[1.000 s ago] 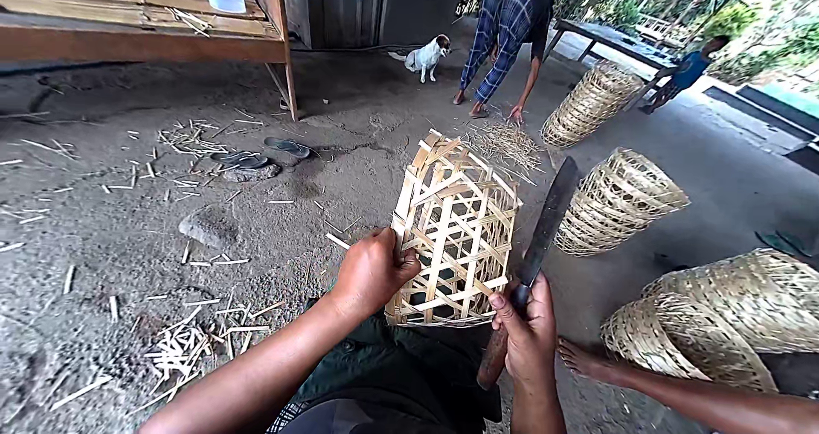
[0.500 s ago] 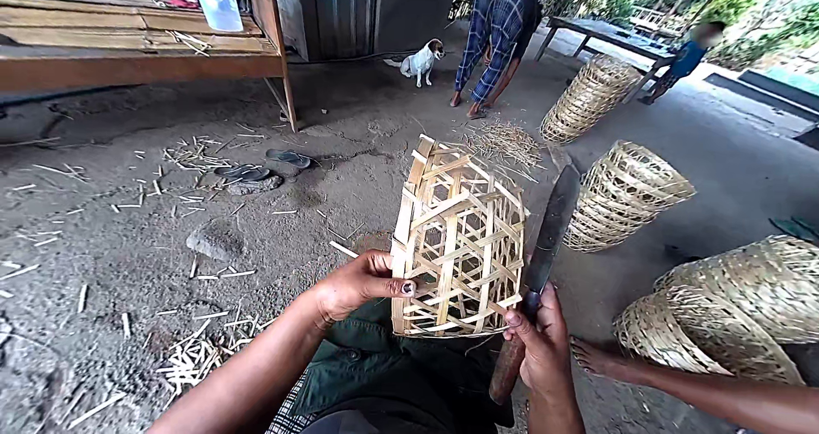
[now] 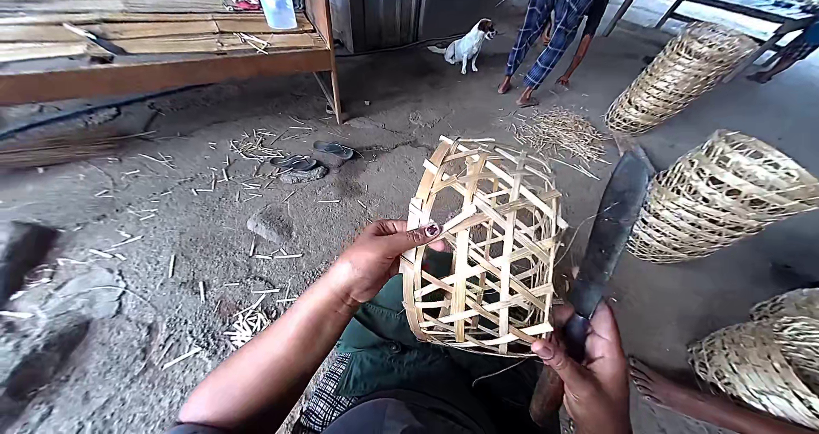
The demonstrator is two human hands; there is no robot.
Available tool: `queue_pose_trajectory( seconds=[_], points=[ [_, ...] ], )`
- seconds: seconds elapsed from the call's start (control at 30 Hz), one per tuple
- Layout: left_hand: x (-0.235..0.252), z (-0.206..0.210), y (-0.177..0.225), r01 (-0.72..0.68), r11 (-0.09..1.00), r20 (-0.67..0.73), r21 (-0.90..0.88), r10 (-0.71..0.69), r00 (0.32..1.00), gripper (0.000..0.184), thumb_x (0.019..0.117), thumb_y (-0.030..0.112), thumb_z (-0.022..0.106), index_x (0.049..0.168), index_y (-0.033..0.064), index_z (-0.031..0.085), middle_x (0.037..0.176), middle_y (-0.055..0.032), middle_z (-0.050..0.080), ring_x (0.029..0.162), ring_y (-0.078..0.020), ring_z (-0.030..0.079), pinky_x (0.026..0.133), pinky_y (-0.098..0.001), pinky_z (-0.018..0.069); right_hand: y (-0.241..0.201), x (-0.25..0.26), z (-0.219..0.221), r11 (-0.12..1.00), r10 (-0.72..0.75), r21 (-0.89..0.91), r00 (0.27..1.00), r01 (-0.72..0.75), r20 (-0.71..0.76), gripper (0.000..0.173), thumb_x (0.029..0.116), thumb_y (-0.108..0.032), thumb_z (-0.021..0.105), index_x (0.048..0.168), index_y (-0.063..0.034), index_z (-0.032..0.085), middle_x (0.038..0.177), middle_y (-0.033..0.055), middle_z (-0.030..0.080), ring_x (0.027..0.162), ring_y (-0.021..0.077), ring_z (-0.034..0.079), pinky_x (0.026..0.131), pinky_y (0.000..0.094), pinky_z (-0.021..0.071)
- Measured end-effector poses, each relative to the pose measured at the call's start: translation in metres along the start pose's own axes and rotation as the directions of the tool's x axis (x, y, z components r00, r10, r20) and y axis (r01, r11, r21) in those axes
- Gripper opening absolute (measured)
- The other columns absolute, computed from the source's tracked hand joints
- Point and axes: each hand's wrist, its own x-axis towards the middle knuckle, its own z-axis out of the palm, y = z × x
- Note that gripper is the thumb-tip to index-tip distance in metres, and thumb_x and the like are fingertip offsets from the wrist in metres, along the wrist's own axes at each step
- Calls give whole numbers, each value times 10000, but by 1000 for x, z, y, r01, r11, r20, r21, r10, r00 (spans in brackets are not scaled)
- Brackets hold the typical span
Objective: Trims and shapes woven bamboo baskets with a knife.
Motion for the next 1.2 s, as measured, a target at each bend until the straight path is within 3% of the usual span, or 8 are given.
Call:
queue_pose_trajectory(
  seconds=[0.2, 0.4, 0.6, 0.73, 0.87, 0.93, 1.07, 1.2],
  points=[
    [-3, -15, -3, 189, 962, 178, -198, -154, 972, 202, 1038, 181, 566, 914, 90, 697, 763, -3, 635, 689, -78, 653, 712, -266, 617, 2, 0, 4, 1000, -6, -11, 1000, 6, 6, 1155, 766, -393, 898, 1546, 58, 176, 875, -56, 543, 645, 19, 513, 554, 150, 467],
    [-9, -13, -3, 166, 985, 267, -51, -147, 952, 67, 933, 75, 670, 917, 102, 729, 866, -25, 728, 813, -93, 709, 784, -265, 615, 0, 1, 1, 1000, -18, 13, 1000, 18, 1, 1148, 751, -378, 909, 1549, 28, 190, 911, -68, 548, 668, 12, 528, 581, 142, 487],
    [-4, 4, -4, -8, 994, 214, 107, -15, 977, 65, 911, 49, 715, 864, 84, 742, 848, -19, 744, 842, -78, 705, 842, -257, 583, 7, -2, -7, 998, -23, 59, 1000, 22, 5, 1098, 771, -368, 900, 1549, -15, 211, 982, -85, 571, 730, -8, 549, 644, 129, 501],
    [4, 16, -8, -62, 984, 216, 165, 26, 976, 55, 942, 75, 704, 903, 60, 739, 856, -29, 743, 848, -90, 705, 860, -270, 584, 14, -5, -17, 995, 0, 95, 1000, 2, -28, 1091, 780, -369, 894, 1554, -21, 208, 981, -68, 580, 745, 11, 570, 648, 150, 519],
    [13, 14, -5, -177, 969, 391, 172, 98, 915, 184, 1033, 170, 588, 1025, 73, 745, 953, -7, 744, 914, -78, 688, 898, -285, 565, 13, -3, -24, 997, 19, 79, 997, -13, -71, 1070, 802, -391, 874, 1562, -17, 220, 973, -57, 593, 677, 16, 571, 551, 154, 518],
    [16, 15, -3, -211, 964, 441, 162, 121, 890, 165, 1028, 156, 602, 1041, 82, 748, 981, -1, 751, 930, -76, 695, 908, -286, 571, 10, 0, -28, 999, 18, 42, 994, -13, -108, 1035, 822, -372, 860, 1559, 2, 236, 972, -48, 610, 675, 22, 580, 548, 162, 522],
    [18, 33, -9, -208, 972, 316, 112, 163, 935, 193, 1022, 102, 573, 1010, 56, 760, 976, -51, 765, 905, -95, 715, 864, -273, 585, -1, 10, -35, 987, -36, -163, 978, 3, -206, 919, 891, -349, 794, 1528, 75, 286, 863, -27, 593, 623, 41, 553, 519, 180, 497],
    [19, 46, -13, -161, 982, 241, 95, 134, 961, 311, 1086, 157, 465, 1040, 7, 734, 964, -84, 757, 818, -101, 713, 790, -262, 605, -21, 16, -36, 977, -124, -196, 969, 82, -213, 733, 1010, -356, 647, 1529, 47, 322, 833, -45, 580, 614, 45, 544, 513, 191, 495]
  ],
)
